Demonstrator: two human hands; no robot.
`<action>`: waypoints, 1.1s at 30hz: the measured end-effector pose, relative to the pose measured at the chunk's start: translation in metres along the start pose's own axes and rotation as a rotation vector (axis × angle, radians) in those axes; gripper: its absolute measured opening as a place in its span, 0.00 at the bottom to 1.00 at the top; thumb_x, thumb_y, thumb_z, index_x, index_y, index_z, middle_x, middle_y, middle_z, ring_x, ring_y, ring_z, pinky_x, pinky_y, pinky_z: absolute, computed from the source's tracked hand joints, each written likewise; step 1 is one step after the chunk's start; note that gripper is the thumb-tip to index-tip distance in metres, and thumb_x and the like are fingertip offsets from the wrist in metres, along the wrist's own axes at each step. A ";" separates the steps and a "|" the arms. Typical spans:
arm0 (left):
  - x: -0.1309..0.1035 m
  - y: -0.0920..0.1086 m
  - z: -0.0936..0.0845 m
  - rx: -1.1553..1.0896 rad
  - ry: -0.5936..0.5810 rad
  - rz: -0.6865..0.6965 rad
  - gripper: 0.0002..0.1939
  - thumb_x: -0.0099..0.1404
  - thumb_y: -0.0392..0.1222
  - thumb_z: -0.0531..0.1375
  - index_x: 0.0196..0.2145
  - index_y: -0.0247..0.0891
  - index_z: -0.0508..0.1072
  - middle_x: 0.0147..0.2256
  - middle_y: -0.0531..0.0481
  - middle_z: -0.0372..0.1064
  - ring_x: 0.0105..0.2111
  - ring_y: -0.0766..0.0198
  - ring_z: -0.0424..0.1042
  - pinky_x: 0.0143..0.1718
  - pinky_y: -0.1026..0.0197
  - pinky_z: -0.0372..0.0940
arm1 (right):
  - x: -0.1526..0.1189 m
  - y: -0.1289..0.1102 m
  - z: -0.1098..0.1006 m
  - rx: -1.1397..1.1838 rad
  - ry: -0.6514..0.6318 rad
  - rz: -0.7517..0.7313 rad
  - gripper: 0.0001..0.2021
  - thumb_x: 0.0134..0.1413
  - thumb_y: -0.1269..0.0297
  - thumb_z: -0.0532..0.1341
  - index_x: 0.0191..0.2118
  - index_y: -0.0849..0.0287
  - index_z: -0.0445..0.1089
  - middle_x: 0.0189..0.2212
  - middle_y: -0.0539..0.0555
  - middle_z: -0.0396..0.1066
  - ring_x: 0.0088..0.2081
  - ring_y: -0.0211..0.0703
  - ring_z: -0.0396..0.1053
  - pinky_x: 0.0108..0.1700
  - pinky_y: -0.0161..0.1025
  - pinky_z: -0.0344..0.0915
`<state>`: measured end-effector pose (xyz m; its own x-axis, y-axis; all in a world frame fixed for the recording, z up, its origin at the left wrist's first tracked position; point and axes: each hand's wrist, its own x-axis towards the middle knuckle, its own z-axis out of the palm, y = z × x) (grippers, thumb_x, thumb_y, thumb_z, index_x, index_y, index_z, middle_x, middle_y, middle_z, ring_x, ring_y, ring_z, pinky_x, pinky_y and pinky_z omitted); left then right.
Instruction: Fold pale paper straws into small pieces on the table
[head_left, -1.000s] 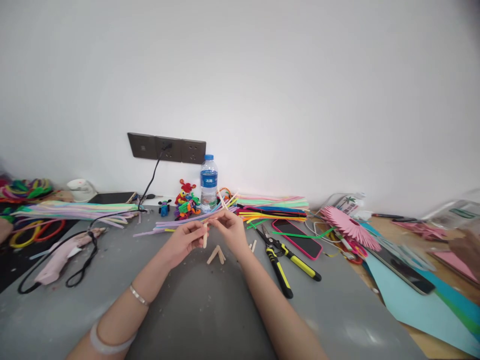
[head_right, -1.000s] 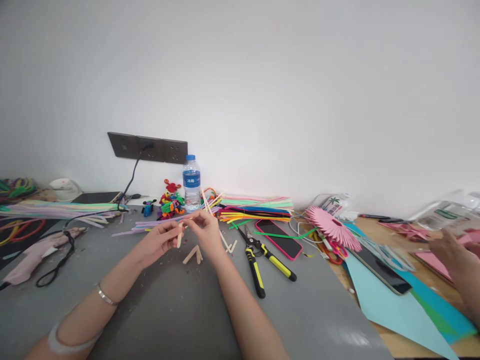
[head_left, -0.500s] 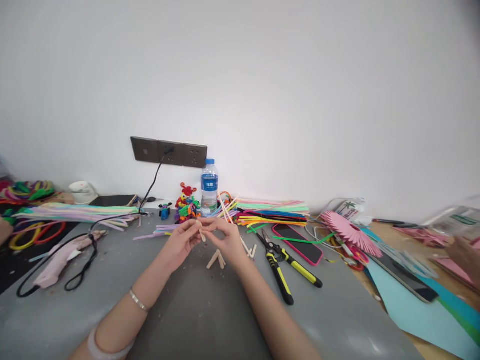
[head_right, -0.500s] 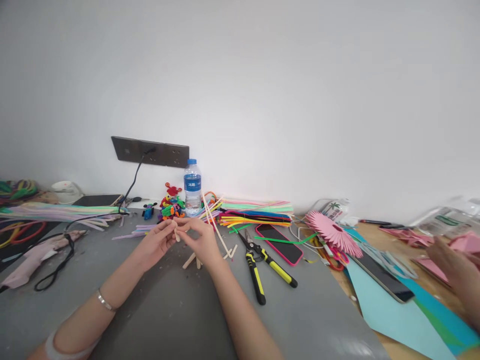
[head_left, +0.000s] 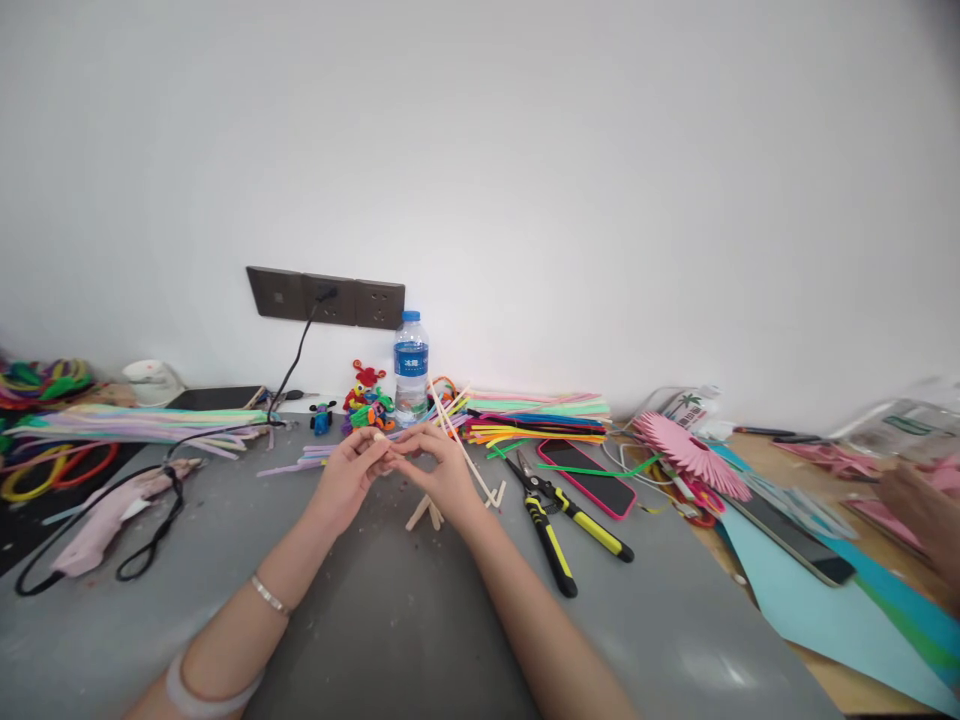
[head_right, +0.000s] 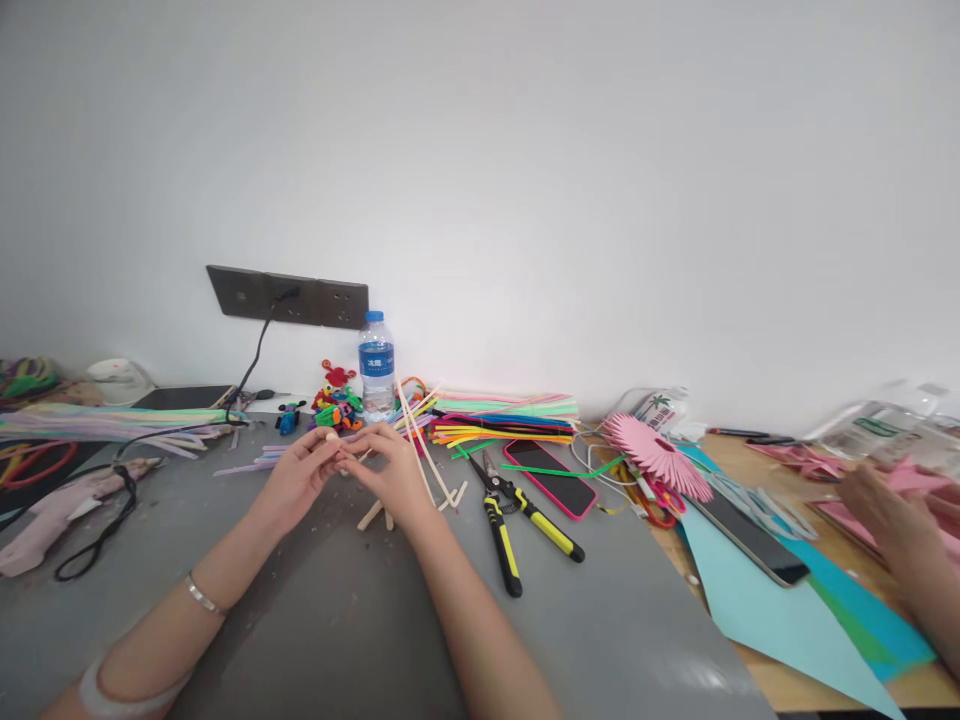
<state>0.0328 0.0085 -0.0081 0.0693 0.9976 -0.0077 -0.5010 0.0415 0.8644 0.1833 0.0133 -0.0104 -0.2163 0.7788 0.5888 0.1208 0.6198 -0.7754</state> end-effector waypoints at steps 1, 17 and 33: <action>0.000 0.000 0.000 0.023 0.003 0.029 0.14 0.49 0.42 0.71 0.31 0.37 0.73 0.26 0.56 0.72 0.26 0.70 0.71 0.30 0.69 0.68 | 0.000 0.002 0.001 0.014 -0.005 0.028 0.06 0.51 0.61 0.66 0.35 0.56 0.75 0.35 0.55 0.73 0.37 0.43 0.72 0.40 0.40 0.70; 0.003 0.007 -0.009 0.656 -0.054 0.277 0.11 0.53 0.48 0.67 0.26 0.37 0.75 0.28 0.51 0.71 0.28 0.64 0.67 0.30 0.65 0.62 | 0.002 0.006 -0.007 -0.080 -0.022 0.106 0.06 0.54 0.62 0.63 0.30 0.59 0.72 0.27 0.52 0.71 0.29 0.40 0.67 0.33 0.36 0.64; 0.002 0.004 -0.009 0.663 -0.072 0.341 0.12 0.55 0.48 0.66 0.23 0.37 0.74 0.23 0.52 0.67 0.27 0.64 0.64 0.31 0.64 0.59 | 0.004 0.003 -0.014 -0.158 -0.082 0.043 0.07 0.57 0.60 0.61 0.32 0.58 0.71 0.27 0.50 0.67 0.29 0.38 0.61 0.32 0.35 0.59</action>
<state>0.0230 0.0109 -0.0089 0.0706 0.9421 0.3279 0.1190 -0.3343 0.9349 0.1965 0.0194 -0.0076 -0.2847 0.7986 0.5302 0.2812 0.5984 -0.7503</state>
